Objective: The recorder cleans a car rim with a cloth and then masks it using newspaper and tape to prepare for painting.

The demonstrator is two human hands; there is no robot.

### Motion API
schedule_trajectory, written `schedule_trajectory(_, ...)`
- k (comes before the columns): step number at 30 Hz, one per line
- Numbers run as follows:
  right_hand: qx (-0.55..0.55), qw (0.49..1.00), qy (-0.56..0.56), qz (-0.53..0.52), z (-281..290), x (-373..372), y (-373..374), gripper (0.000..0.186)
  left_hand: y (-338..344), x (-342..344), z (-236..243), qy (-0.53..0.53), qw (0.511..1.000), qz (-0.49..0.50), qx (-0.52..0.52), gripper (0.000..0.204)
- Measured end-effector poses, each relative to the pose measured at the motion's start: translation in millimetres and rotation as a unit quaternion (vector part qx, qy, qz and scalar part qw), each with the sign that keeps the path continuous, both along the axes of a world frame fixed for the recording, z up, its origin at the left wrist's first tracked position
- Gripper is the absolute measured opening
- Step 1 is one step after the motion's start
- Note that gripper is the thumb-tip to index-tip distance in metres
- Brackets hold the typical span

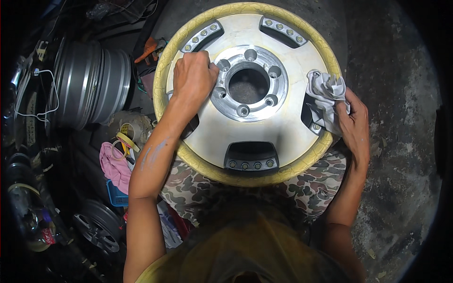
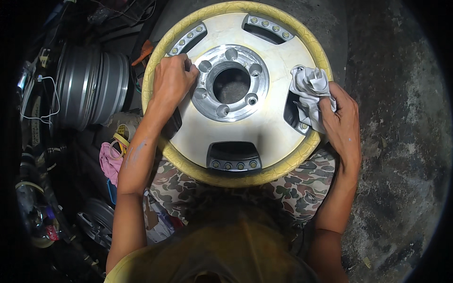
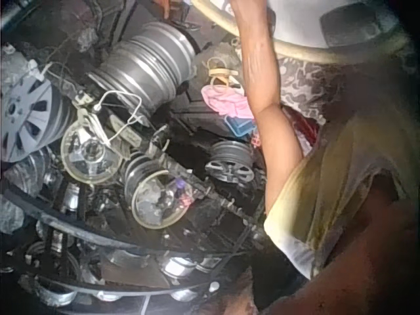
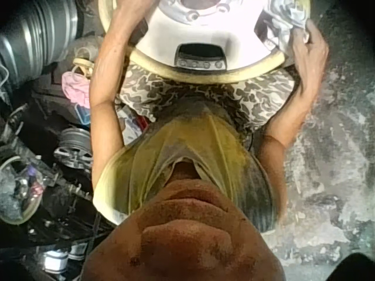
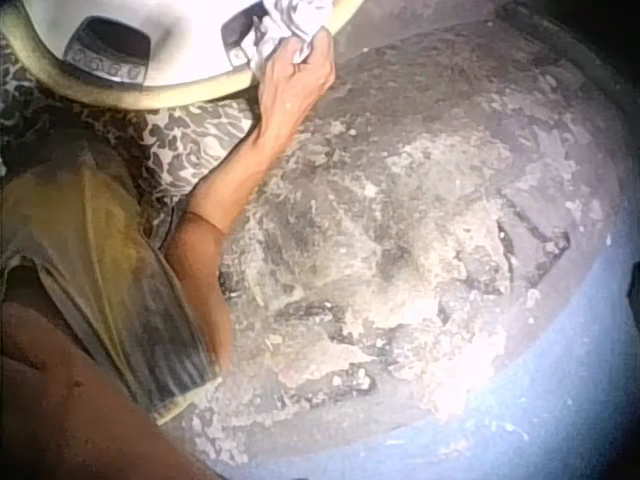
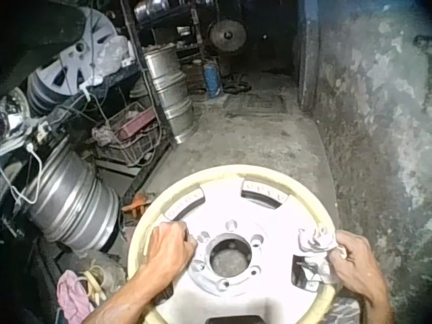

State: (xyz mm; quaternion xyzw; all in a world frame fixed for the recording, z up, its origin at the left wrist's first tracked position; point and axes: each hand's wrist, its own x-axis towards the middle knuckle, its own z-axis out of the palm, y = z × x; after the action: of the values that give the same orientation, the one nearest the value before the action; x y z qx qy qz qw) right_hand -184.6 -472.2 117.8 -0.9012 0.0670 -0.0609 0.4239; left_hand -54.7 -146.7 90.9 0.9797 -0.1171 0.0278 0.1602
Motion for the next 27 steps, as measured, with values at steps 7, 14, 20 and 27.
schedule_trajectory(7,-0.001,0.999,-0.028,0.023,9,-10,-7,0.023,-18,31,3,-0.025,0.992,-0.1,0.067,0.02)
schedule_trajectory(14,0.013,0.998,-0.047,0.036,8,-16,-19,0.024,-48,40,7,-0.047,0.983,-0.142,0.107,0.018)
schedule_trajectory(20,0.026,0.999,-0.028,0.027,4,-17,-26,0.026,-79,26,2,0.304,0.767,0.112,-0.553,0.032)
schedule_trajectory(27,0.038,0.999,-0.005,0.022,-2,-20,-31,0.031,-104,16,15,0.319,0.638,0.216,-0.667,0.042)
